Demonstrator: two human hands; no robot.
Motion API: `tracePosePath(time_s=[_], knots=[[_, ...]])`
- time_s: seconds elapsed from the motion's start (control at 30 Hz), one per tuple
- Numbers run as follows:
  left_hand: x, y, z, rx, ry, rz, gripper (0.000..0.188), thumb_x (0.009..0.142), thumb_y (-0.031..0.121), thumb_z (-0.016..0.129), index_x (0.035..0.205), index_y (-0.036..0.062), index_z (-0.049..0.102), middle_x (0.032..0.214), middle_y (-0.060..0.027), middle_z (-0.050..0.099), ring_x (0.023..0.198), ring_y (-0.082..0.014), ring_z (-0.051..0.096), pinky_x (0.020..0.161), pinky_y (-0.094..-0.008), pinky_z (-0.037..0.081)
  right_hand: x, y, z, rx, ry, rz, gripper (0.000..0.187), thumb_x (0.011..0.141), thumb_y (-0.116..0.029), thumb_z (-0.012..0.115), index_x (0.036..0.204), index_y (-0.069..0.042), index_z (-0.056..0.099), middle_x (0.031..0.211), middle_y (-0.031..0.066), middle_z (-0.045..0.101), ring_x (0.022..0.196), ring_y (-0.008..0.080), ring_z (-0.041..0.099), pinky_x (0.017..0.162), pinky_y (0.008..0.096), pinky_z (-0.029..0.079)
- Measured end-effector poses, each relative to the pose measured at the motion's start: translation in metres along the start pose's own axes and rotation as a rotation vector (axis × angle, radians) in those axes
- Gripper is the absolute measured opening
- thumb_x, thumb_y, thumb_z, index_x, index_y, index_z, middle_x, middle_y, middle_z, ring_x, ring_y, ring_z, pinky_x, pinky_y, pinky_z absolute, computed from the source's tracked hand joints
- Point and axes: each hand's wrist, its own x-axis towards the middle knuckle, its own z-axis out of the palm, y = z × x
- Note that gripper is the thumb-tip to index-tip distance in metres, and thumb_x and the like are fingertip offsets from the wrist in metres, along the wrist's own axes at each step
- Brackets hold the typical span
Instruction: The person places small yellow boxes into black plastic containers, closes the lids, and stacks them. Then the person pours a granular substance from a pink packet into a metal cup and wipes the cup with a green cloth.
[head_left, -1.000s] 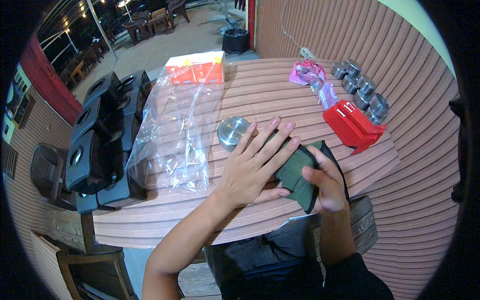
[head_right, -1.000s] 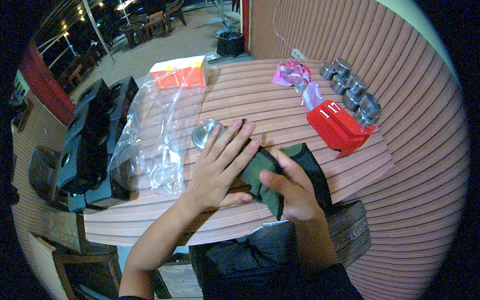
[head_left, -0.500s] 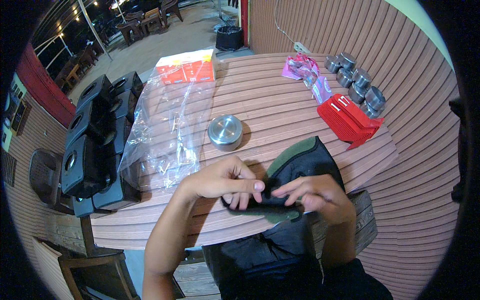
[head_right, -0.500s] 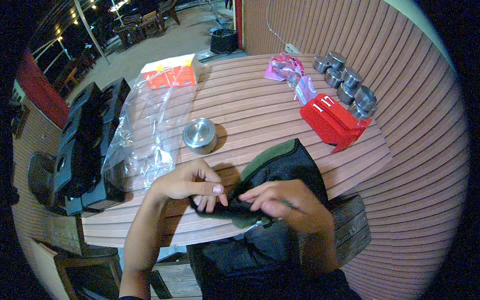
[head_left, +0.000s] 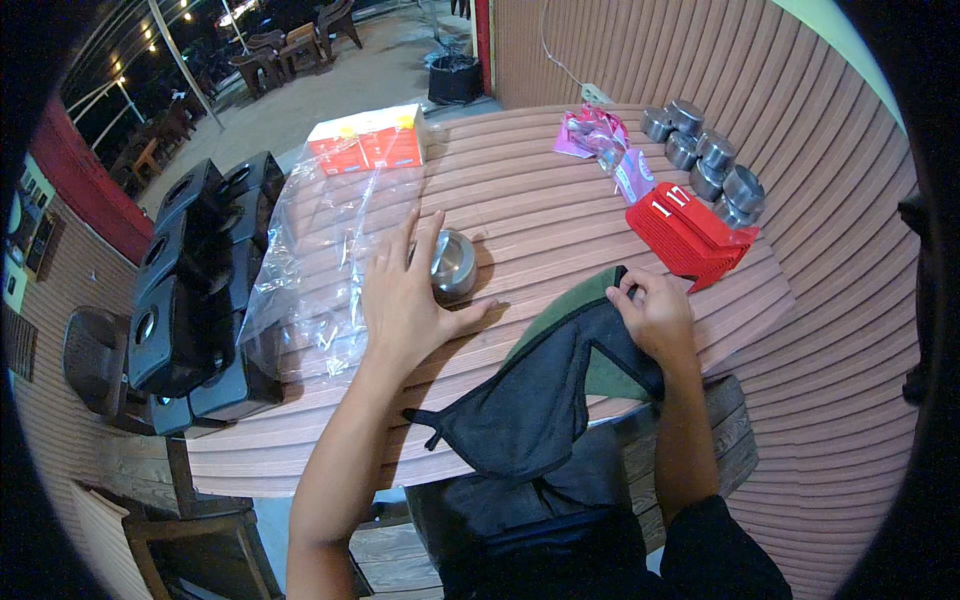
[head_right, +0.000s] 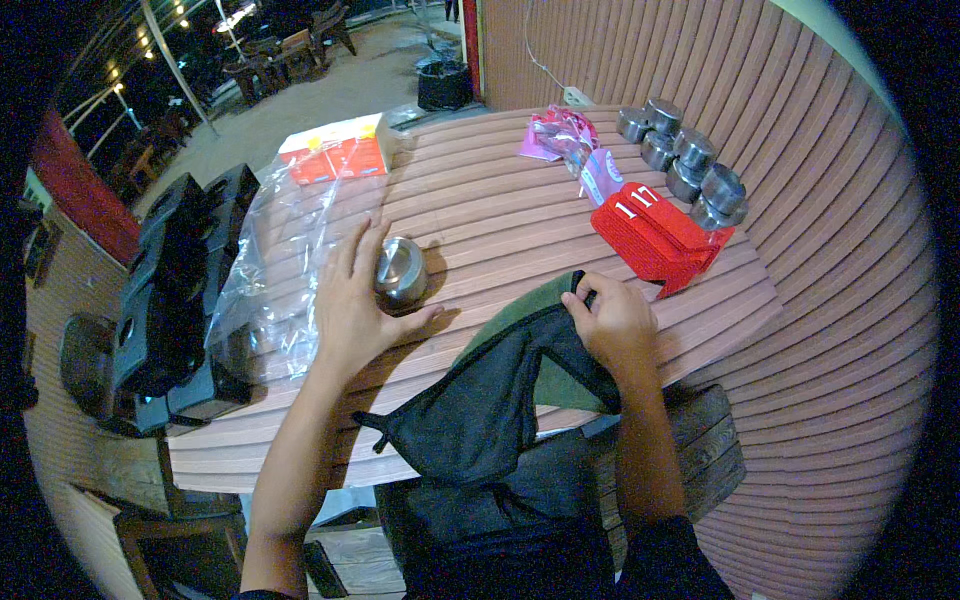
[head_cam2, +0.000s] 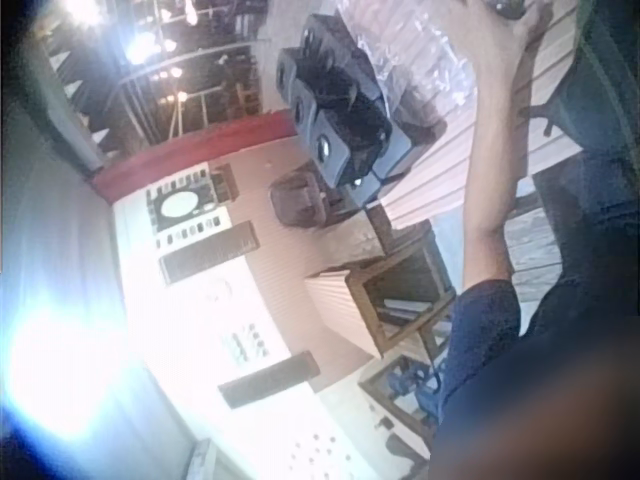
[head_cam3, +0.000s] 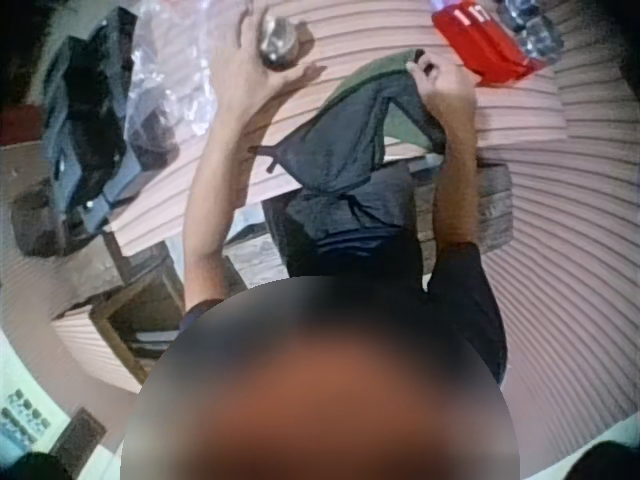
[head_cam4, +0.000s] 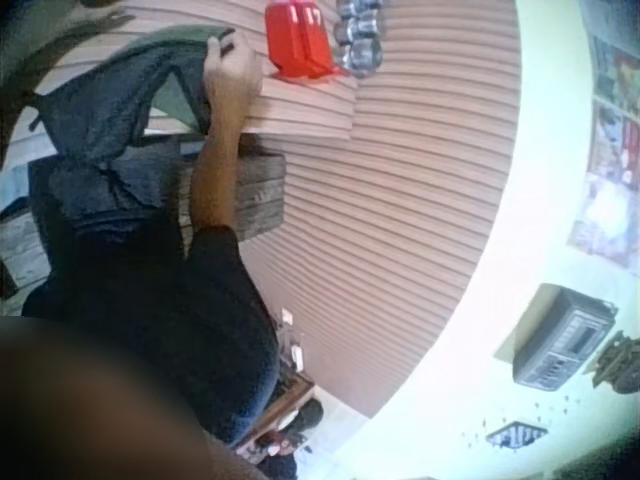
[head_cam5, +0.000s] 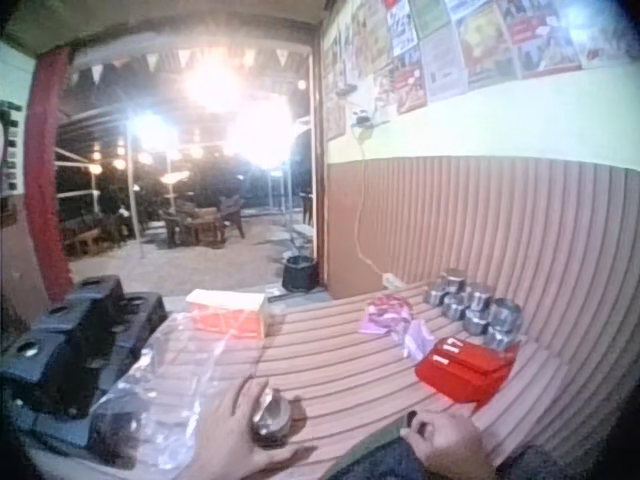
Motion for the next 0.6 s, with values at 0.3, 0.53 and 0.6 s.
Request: tracePosePath(time_s=[0.3, 0.53, 0.6], knots=[[-0.005, -0.020, 0.003, -1.820, -0.339, -0.838, 0.088, 0.103, 0.075, 0.045, 0.152, 0.0027, 0.056, 0.120, -0.0234, 0.076, 0.089, -0.0321, 0.081, 0.067, -0.0407, 0.068, -0.007, -0.017, -0.002, 1.424, 0.289, -0.107, 0.037, 0.105, -0.009, 0.069, 0.137, 0.011, 0.068, 0.159, 0.0205, 0.057, 0.145, 0.0297, 0.057, 0.123, 0.0397, 0.044], [-0.001, -0.012, -0.012, -1.995, -0.570, -0.829, 0.118, 0.093, 0.093, 0.028, 0.170, 0.0044, 0.040, 0.118, -0.0302, 0.074, 0.072, -0.0347, 0.077, 0.060, -0.0373, 0.068, -0.031, -0.053, 0.001, 1.424, -0.040, -0.238, 0.087, 0.103, -0.018, 0.074, 0.174, 0.000, 0.027, 0.154, 0.0255, 0.058, 0.128, 0.0362, 0.070, 0.105, 0.0479, 0.062], [-0.001, -0.009, -0.013, -1.938, -0.568, -0.833, 0.117, 0.093, 0.093, 0.030, 0.169, 0.0047, 0.041, 0.118, -0.0297, 0.074, 0.071, -0.0352, 0.077, 0.058, -0.0363, 0.067, -0.040, -0.062, 0.006, 1.315, -0.109, -0.325, 0.106, 0.095, -0.008, 0.084, 0.177, 0.000, 0.018, 0.144, 0.0235, 0.063, 0.119, 0.0297, 0.072, 0.101, 0.0431, 0.063]])
